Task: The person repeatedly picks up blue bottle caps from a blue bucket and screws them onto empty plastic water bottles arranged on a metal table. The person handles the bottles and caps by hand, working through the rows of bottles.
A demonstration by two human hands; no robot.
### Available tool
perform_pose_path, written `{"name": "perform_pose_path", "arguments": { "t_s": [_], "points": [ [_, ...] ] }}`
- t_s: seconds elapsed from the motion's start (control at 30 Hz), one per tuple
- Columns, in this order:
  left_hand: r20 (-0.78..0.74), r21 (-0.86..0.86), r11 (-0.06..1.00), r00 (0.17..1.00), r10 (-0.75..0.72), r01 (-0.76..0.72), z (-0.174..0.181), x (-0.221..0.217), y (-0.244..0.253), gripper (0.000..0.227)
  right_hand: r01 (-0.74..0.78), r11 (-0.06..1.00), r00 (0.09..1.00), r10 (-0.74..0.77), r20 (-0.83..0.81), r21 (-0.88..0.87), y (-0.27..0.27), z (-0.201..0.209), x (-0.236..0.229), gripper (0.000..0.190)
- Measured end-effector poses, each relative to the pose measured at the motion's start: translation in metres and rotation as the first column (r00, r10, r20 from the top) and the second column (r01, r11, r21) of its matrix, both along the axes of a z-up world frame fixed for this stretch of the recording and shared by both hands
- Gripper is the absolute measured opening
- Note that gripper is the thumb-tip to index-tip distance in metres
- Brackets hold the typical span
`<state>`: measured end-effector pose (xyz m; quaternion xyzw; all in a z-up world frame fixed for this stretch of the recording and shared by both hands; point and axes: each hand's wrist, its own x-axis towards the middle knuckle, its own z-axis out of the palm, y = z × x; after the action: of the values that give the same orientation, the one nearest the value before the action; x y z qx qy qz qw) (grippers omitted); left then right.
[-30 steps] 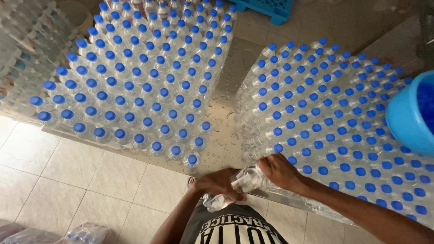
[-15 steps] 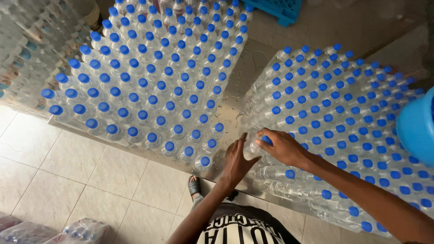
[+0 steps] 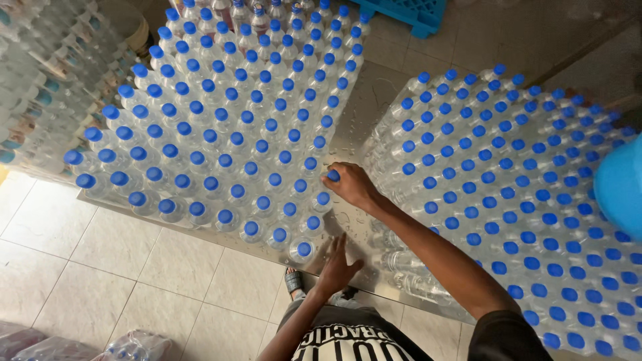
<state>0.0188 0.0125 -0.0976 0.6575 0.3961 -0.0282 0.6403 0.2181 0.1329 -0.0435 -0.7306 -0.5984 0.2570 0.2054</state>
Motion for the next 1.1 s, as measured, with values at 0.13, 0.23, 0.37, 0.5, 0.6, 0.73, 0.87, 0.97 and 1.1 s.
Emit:
{"name": "perform_pose_path", "arguments": {
  "t_s": [0.13,0.23,0.37,0.5,0.6,0.73,0.87,0.97,1.1],
  "points": [
    [0.05,0.021,0.999,0.998,0.027,-0.028,-0.01,0.008,0.01,0.092,-0.047,0.998,0.998,0.046,-0.052,-0.035,0.0,0.011,0.003,0.044],
    [0.073,0.012,1.0,0.997,0.004,-0.005,0.003,0.01,0.014,0.087,-0.07,0.993,0.997,0.066,-0.042,-0.093,-0.021,0.061,0.017,0.052],
    [0.061,-0.044,0.999,0.998,-0.018,0.021,-0.001,0.012,0.011,0.086,-0.04,0.999,0.729,0.049,0.683,-0.029,-0.059,0.034,0.116,0.04],
    [0.05,-0.071,0.997,0.998,-0.041,0.044,-0.01,0.024,0.006,0.089,0.103,0.956,0.76,0.104,0.642,-0.276,-0.083,0.036,0.161,0.045],
    [0.002,-0.058,0.995,0.996,-0.085,0.085,-0.011,0.035,0.004,0.087,0.023,0.961,0.943,0.07,0.327,-0.274,-0.089,0.043,0.141,0.04],
    [0.071,0.046,0.999,0.997,-0.011,0.007,0.006,0.046,0.009,0.088,-0.004,0.981,0.9,0.087,0.426,-0.192,-0.091,0.021,0.13,0.037],
    [0.203,0.234,0.967,0.978,0.052,-0.1,0.057,0.054,0.028,0.099,-0.125,0.986,0.932,0.156,0.328,-0.113,-0.102,0.042,0.099,0.038],
    [0.326,0.421,0.889,0.945,0.037,-0.18,0.058,0.062,0.033,0.118,-0.112,0.991,0.973,0.124,0.194,-0.073,-0.123,0.096,0.076,0.038],
    [0.425,0.547,0.793,0.905,0.013,-0.269,0.051,0.07,0.031,0.13,-0.107,0.99,0.992,0.112,0.054,-0.087,-0.144,0.162,0.055,0.037]
  ]
}}
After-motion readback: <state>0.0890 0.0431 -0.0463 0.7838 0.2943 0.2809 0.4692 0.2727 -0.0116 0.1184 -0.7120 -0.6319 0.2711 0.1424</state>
